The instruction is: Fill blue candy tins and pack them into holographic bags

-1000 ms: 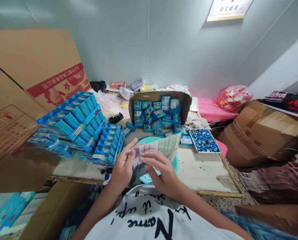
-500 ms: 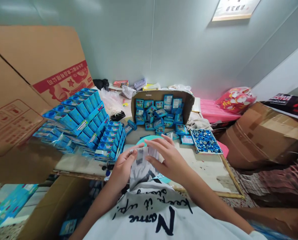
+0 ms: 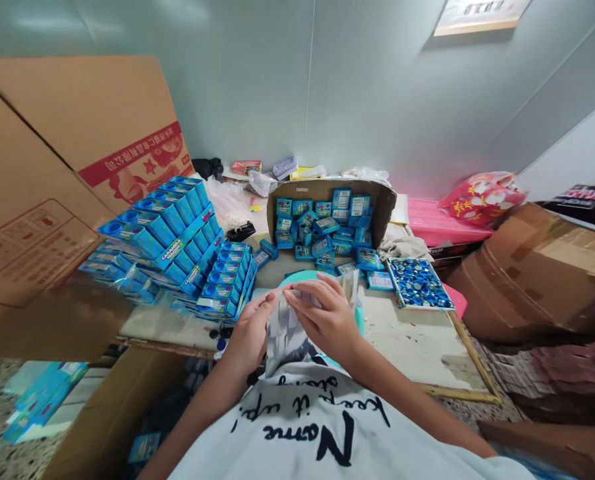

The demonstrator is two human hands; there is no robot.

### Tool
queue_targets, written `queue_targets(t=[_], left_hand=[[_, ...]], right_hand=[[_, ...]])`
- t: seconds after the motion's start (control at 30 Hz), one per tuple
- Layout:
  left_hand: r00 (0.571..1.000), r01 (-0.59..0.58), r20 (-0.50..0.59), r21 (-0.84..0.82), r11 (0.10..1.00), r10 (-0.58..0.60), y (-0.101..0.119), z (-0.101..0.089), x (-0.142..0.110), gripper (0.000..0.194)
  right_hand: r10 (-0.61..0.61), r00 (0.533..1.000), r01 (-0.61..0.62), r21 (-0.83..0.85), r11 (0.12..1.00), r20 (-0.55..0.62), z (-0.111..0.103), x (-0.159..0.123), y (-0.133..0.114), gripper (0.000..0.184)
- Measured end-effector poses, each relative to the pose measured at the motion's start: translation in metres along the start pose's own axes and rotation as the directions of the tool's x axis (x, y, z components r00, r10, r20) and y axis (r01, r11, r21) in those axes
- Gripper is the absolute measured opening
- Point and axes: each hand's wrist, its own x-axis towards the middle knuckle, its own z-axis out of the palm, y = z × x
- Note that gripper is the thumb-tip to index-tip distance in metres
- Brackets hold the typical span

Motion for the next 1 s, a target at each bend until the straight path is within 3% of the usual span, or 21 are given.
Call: queue_targets(t=[0.1, 0.23, 0.53, 0.67, 0.83, 1.0], left_hand=[[1.000, 0.001, 0.001, -0.004, 1.000, -0.001, 0.000, -0.001, 0.002, 0.043], [0.999, 0.004, -0.042, 0.107, 0.994, 0.000, -0.008, -0.006, 0.002, 0.047], [1.000, -0.008, -0.004, 0.150, 0.989, 0.008, -0.013, -0.007, 0.004, 0.048], [0.998, -0.018, 0.063, 0.101, 0.995, 0.011, -0.009, -0.006, 0.005, 0.044], [0.999, -0.019, 0.051, 0.077, 0.997, 0.015, -0.009, -0.007, 0.009, 0.042], [0.997, -0.025, 0.080, 0.099, 0.995, 0.018, -0.008, -0.007, 0.009, 0.043]], right_hand=[[0.048, 0.999, -0.048, 0.052, 0.998, -0.009, 0.003, -0.001, 0.001, 0.032], [0.144, 0.989, -0.138, 0.120, 0.983, -0.043, 0.002, -0.001, 0.002, 0.038], [0.047, 0.991, -0.047, 0.009, 0.999, -0.124, 0.005, -0.008, 0.002, 0.041], [0.049, 0.992, -0.049, 0.002, 0.999, -0.119, 0.009, -0.009, 0.002, 0.042], [0.071, 0.990, -0.065, 0.053, 0.996, -0.120, 0.014, -0.008, 0.002, 0.035], [0.214, 0.973, -0.197, 0.169, 0.966, -0.091, 0.010, -0.003, 0.003, 0.038]])
